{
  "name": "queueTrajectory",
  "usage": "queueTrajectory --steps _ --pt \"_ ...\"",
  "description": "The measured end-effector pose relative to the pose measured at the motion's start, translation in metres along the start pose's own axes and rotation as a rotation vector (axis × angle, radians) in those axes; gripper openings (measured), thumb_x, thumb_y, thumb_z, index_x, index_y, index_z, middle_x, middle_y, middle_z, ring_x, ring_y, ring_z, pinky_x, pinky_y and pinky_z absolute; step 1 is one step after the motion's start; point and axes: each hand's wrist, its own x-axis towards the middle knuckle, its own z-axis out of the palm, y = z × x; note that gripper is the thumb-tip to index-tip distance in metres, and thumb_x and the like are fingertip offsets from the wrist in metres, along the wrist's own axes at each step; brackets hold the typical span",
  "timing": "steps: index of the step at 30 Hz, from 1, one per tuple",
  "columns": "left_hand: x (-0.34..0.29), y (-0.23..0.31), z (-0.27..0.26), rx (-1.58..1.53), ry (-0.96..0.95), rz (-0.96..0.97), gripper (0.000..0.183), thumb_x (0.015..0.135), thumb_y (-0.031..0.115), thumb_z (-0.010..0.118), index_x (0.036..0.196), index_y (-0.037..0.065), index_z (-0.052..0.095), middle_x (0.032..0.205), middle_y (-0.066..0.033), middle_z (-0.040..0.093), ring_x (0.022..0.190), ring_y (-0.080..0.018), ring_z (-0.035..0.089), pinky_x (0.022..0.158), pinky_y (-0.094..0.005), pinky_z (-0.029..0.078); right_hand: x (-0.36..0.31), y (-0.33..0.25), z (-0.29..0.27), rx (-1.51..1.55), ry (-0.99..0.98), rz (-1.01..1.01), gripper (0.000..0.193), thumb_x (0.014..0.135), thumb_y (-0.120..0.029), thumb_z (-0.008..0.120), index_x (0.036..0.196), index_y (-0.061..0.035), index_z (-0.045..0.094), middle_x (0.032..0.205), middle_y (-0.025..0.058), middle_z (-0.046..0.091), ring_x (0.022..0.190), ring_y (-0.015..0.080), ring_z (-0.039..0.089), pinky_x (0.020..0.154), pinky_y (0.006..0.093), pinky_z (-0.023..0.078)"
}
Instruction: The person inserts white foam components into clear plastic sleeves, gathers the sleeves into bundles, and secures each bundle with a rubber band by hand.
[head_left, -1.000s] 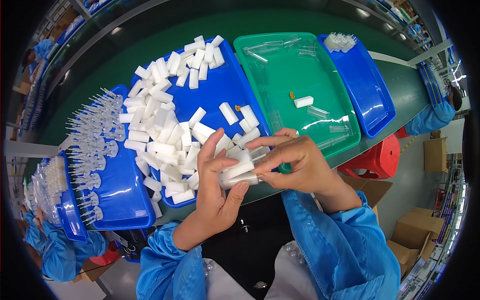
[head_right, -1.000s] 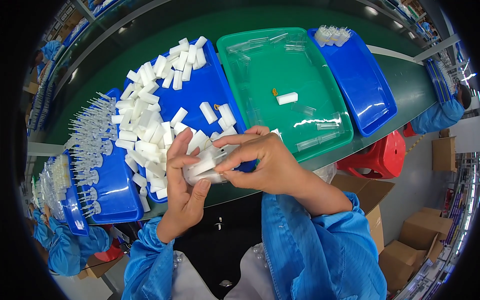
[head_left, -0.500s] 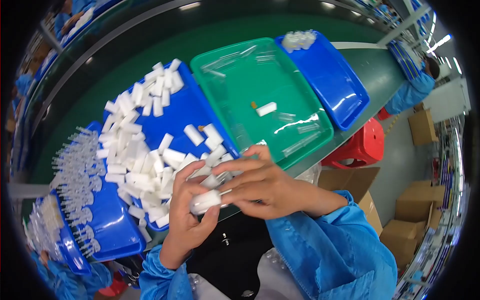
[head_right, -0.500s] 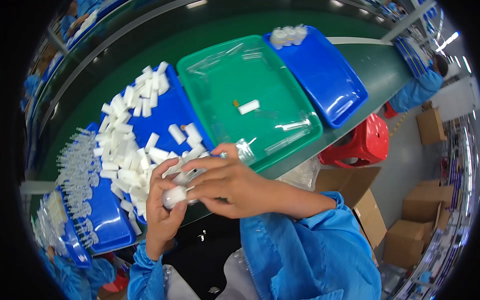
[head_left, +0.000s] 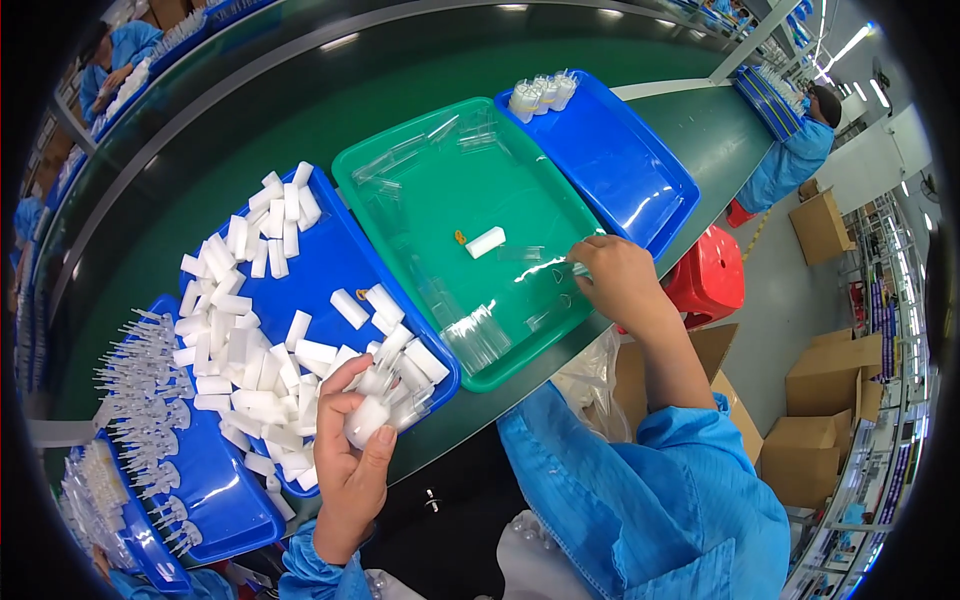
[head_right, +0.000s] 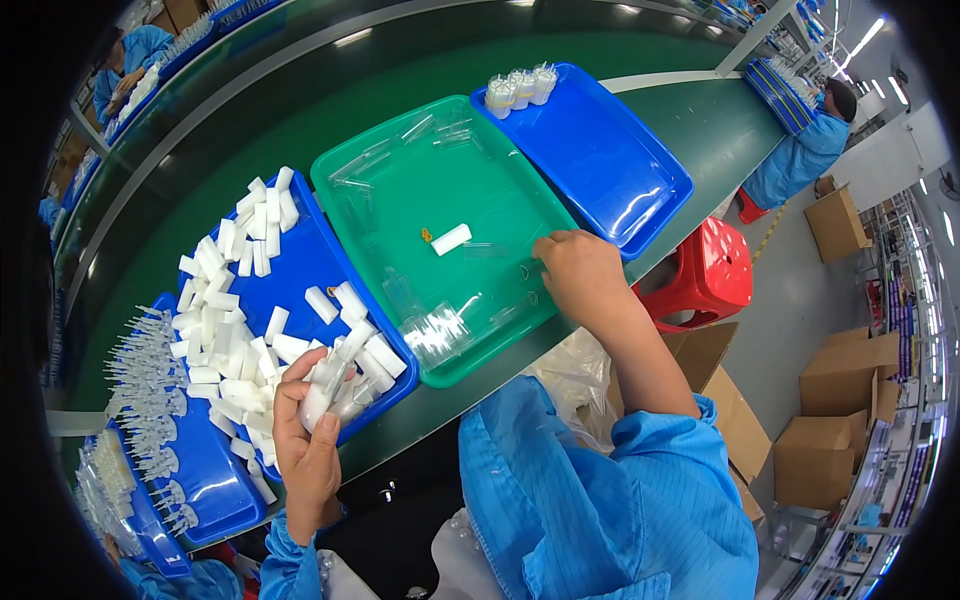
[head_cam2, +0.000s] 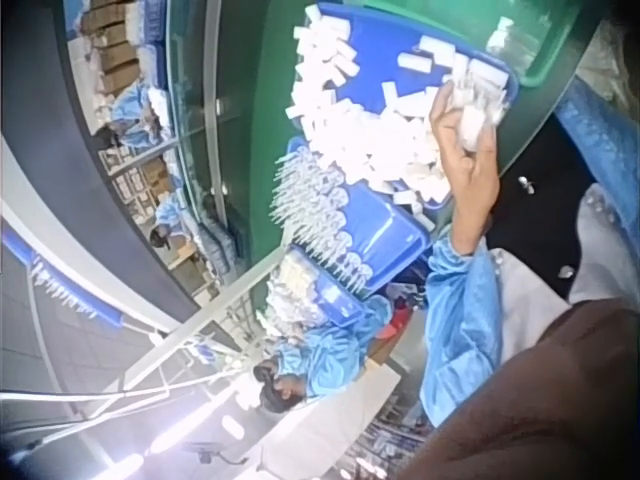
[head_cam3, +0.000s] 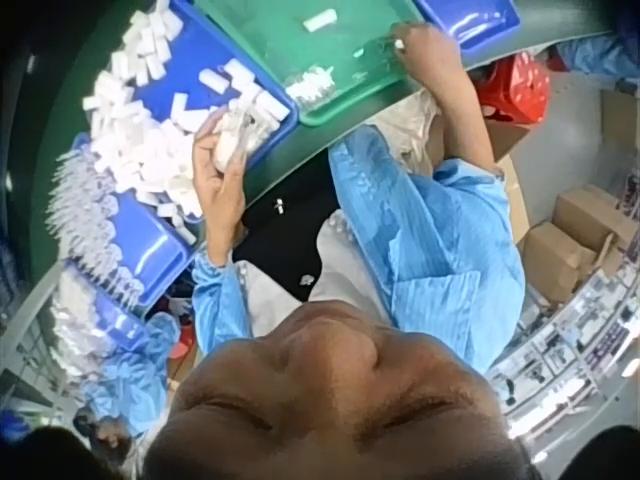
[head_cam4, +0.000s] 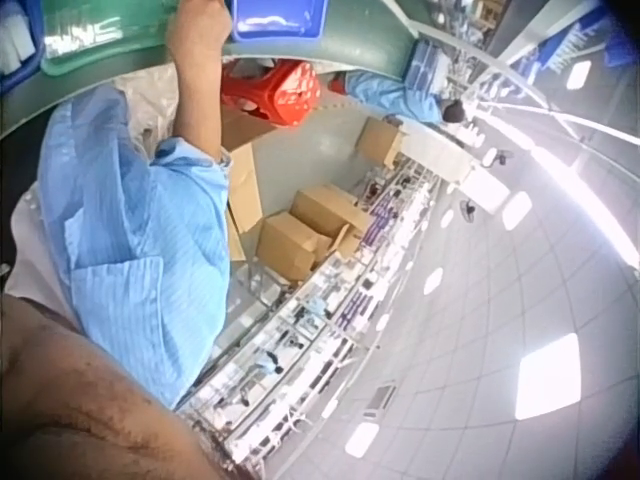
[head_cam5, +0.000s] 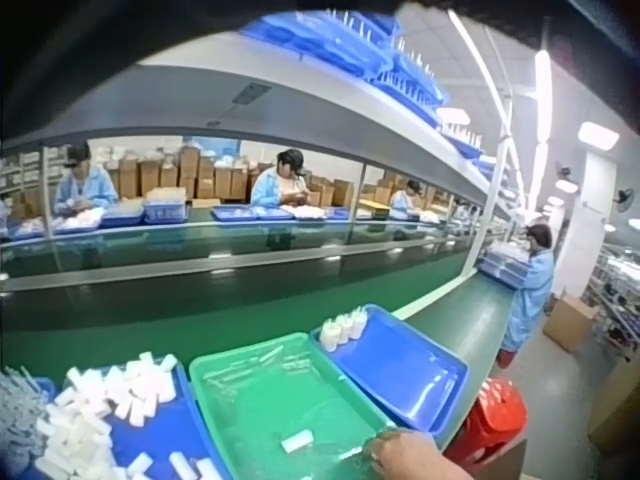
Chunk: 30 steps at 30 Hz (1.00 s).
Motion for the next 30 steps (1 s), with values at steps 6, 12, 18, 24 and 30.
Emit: queueTrajectory --steps 6,12,18,24,30 --pt "-0.002 0.006 0.002 -0.042 -0.005 -0.027 0.023 0.085 0.012 0.058 0.098 0.003 0.042 0.131 -0.0185 0.037 0.115 -0.0229 0.044 0.094 -0.0314 0.037 0.025 0.001 0.006 0.083 -0.117 0.003 0.024 0.068 -0.007 0.066 0.091 -0.0075 0.062 0.088 0.0097 0.062 0.082 0.0287 0.062 0.069 0.0375 0.050" --pt "-0.003 0.001 -0.004 0.060 0.042 0.034 0.023 0.084 0.009 0.058 0.099 0.003 0.043 0.132 -0.0193 0.036 0.114 -0.0227 0.043 0.093 -0.0316 0.037 0.033 -0.013 0.017 0.246 0.020 -0.208 0.022 0.068 -0.009 0.070 0.089 -0.0054 0.063 0.088 0.0107 0.061 0.080 0.0298 0.061 0.071 0.0370 0.050" --pt "-0.001 0.007 -0.008 0.346 0.105 0.115 0.023 0.082 0.007 0.059 0.101 0.000 0.050 0.133 -0.0199 0.034 0.113 -0.0260 0.044 0.093 -0.0348 0.036 0.027 -0.064 0.004 0.686 0.109 -0.221 0.022 0.074 -0.010 0.070 0.094 -0.0041 0.066 0.077 0.0090 0.059 0.073 0.0205 0.057 0.066 0.0289 0.046" --pt "-0.001 0.007 -0.003 0.296 0.146 0.053 0.021 0.081 0.007 0.061 0.100 0.000 0.055 0.132 -0.0198 0.035 0.109 -0.0290 0.046 0.091 -0.0360 0.037 0.029 -0.098 0.018 1.063 0.269 -0.378 0.018 0.086 -0.006 0.058 0.101 0.0002 0.065 0.066 0.0005 0.043 0.055 0.0070 0.039 0.049 0.0218 0.031" --pt "-0.001 0.003 -0.007 0.366 0.159 0.105 0.022 0.081 0.009 0.062 0.100 0.000 0.055 0.131 -0.0192 0.036 0.110 -0.0310 0.046 0.091 -0.0386 0.038 0.014 -0.133 0.006 1.805 -0.303 0.021 0.017 0.083 -0.001 0.062 0.099 -0.0006 0.064 0.084 -0.0005 0.051 0.068 0.0029 0.047 0.057 0.0187 0.037"
